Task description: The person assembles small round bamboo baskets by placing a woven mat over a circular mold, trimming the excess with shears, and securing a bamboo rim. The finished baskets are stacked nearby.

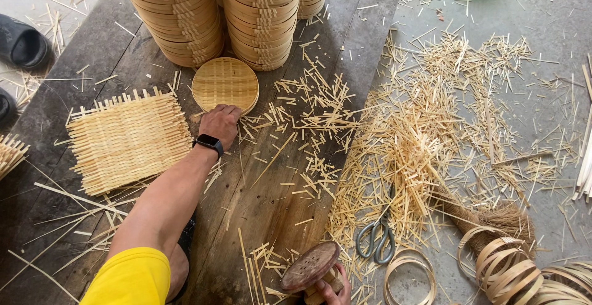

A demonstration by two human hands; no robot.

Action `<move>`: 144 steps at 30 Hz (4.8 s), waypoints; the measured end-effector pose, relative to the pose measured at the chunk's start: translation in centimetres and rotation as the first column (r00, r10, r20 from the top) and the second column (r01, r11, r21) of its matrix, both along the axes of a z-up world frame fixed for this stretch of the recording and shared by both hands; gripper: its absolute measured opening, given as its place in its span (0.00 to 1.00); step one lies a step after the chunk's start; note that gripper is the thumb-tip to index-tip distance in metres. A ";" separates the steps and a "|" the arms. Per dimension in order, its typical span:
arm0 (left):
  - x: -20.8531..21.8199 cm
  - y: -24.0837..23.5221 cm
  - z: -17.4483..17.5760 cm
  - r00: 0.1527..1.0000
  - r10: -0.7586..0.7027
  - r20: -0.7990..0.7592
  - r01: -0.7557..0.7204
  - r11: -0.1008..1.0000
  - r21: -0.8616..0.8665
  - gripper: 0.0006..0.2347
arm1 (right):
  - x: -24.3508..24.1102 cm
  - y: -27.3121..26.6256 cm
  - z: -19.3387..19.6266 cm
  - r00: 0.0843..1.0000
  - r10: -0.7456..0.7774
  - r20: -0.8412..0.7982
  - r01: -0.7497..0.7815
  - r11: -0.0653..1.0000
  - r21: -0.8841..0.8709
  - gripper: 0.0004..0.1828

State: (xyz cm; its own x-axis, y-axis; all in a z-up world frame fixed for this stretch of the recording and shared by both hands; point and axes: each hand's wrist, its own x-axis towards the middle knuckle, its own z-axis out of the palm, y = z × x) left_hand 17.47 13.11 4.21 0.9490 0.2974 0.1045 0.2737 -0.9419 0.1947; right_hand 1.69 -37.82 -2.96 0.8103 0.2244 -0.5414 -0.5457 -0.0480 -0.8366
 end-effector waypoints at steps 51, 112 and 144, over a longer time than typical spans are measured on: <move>3.1 -1.1 -0.1 0.994 0.054 0.098 -0.047 0.997 -0.069 0.10 | 0.2 0.5 1.7 0.996 -0.036 -0.084 0.043 0.996 0.076 0.52; -10.1 -5.7 2.6 0.915 0.403 -0.009 -0.313 0.698 -0.644 0.17 | 7.9 6.2 13.9 0.881 0.444 0.162 -0.223 0.693 -0.685 0.29; -7.7 10.6 5.5 0.953 0.166 -0.252 -0.236 0.930 -0.283 0.40 | 26.1 32.3 16.6 0.487 0.744 0.457 -0.280 0.629 -0.726 0.25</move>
State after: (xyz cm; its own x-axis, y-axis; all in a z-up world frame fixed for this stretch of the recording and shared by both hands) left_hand 9.79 23.75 9.68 0.8541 0.4681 -0.2264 0.5200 -0.7663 0.3774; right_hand 27.79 -5.48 13.67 0.7798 0.6220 -0.0708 0.4398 -0.6249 -0.6450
